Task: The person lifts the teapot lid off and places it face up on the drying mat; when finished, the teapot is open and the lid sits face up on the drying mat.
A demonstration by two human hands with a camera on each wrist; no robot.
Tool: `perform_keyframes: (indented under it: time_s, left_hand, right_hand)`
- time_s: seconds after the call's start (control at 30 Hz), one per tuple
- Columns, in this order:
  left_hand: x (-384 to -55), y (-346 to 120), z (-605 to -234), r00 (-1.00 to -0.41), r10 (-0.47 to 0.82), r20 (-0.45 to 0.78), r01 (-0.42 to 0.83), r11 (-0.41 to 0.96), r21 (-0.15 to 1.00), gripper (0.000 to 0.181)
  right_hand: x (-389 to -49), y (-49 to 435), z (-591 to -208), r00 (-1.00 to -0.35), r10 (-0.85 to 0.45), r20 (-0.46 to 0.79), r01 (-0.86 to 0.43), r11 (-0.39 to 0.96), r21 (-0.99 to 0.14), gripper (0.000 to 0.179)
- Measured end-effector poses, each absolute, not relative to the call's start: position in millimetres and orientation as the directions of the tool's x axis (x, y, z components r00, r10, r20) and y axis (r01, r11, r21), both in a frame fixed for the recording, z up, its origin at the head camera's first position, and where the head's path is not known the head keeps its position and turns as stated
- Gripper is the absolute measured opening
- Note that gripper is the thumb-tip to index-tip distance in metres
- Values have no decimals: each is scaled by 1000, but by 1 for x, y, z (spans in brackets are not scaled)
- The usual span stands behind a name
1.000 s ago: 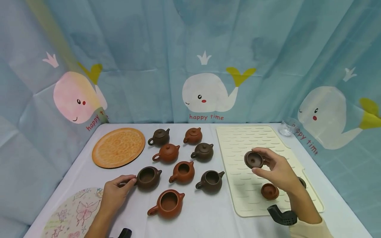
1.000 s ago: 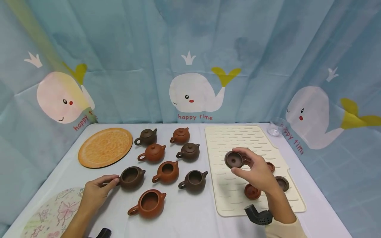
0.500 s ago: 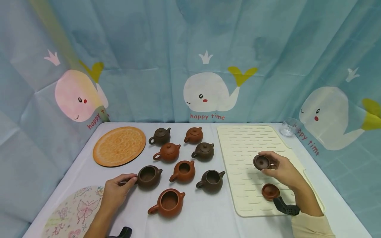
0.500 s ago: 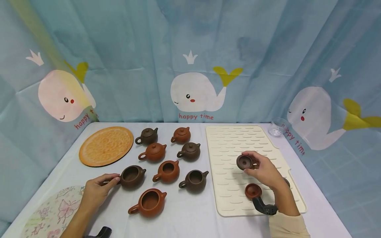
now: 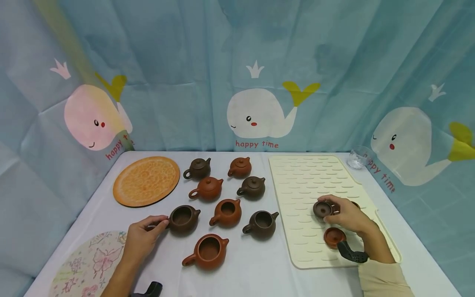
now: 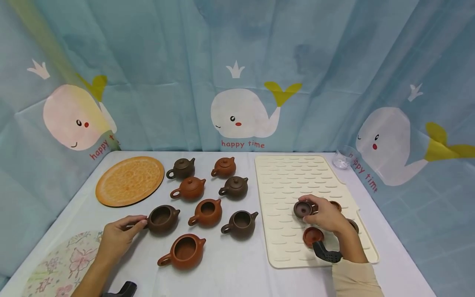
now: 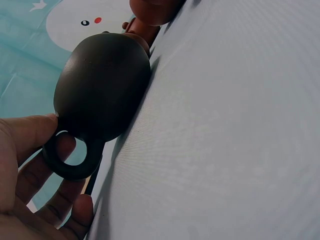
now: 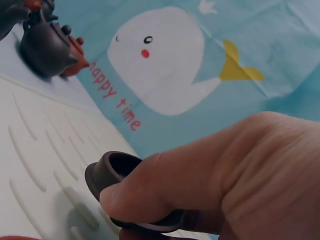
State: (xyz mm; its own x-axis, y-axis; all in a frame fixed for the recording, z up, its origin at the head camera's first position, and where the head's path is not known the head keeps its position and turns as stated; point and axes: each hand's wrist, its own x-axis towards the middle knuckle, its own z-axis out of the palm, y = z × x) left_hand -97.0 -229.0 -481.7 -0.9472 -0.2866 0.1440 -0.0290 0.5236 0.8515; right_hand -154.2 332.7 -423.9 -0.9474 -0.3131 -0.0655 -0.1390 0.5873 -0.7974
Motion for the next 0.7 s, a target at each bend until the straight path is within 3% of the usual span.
perform_keyframes:
  time_s: [0.7]
  left_hand:
    - [-95,-226,-476,-948,-284,145,-21,508,861,16]
  right_hand:
    - [-156,328,-430,-931,-348,-105,-170,673,-720,59]
